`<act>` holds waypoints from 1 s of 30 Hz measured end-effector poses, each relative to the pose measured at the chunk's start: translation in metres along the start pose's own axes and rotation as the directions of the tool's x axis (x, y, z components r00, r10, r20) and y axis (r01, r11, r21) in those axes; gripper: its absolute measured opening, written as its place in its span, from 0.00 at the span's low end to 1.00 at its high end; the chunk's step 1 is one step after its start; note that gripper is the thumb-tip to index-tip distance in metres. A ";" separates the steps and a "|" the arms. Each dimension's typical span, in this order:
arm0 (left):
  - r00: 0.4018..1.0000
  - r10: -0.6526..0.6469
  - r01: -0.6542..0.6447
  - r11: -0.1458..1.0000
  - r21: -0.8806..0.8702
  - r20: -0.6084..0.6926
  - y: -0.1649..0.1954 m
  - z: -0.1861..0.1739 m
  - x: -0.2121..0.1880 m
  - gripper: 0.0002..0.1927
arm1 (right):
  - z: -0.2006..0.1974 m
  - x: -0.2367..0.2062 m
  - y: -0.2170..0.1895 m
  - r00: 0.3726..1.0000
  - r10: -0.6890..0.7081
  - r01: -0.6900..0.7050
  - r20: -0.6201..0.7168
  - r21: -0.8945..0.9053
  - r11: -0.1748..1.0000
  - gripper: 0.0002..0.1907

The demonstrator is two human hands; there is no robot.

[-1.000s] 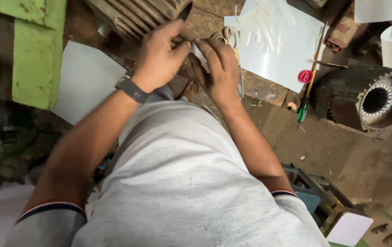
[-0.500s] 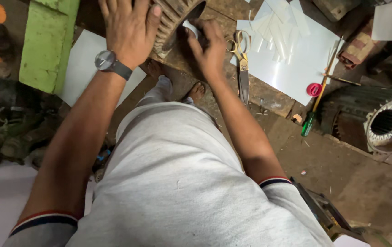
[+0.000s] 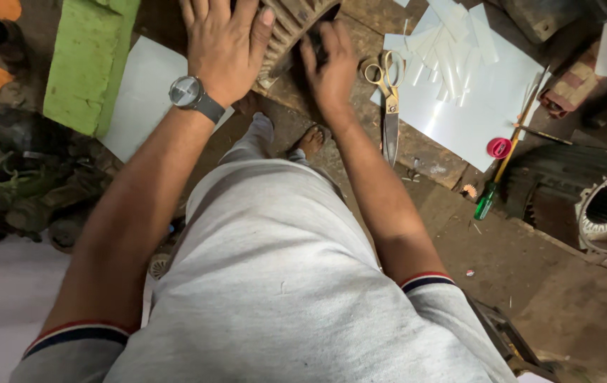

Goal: The person cuts thin white strips from a white sheet with scissors at a cluttered workbench, then picks up and handles the cut pieces one at a time, setting them aside as they work.

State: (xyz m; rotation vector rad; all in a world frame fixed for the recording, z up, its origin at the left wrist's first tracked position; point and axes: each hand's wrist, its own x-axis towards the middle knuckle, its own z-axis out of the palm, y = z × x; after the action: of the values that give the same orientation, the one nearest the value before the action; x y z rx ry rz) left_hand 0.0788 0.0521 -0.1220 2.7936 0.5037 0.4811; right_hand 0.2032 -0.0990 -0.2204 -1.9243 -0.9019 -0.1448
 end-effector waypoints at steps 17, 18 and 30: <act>0.997 0.035 -0.034 0.999 0.008 -0.075 0.004 -0.007 0.003 0.26 | -0.022 0.000 -0.016 0.993 -0.019 0.029 0.115 -0.085 0.996 0.20; 0.999 0.015 -0.015 1.000 0.000 -0.050 0.004 -0.006 0.003 0.26 | -0.025 0.001 -0.017 0.987 -0.015 0.028 0.160 -0.077 0.997 0.20; 0.998 0.021 -0.023 0.999 -0.028 -0.056 0.005 -0.008 0.002 0.26 | -0.030 -0.005 -0.011 0.981 -0.120 0.135 0.150 -0.089 0.987 0.13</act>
State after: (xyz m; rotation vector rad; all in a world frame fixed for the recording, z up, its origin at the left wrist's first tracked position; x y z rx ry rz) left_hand 0.0793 0.0498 -0.1129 2.7678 0.4749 0.5682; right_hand 0.2008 -0.1231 -0.1991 -1.9879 -1.1348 -0.1291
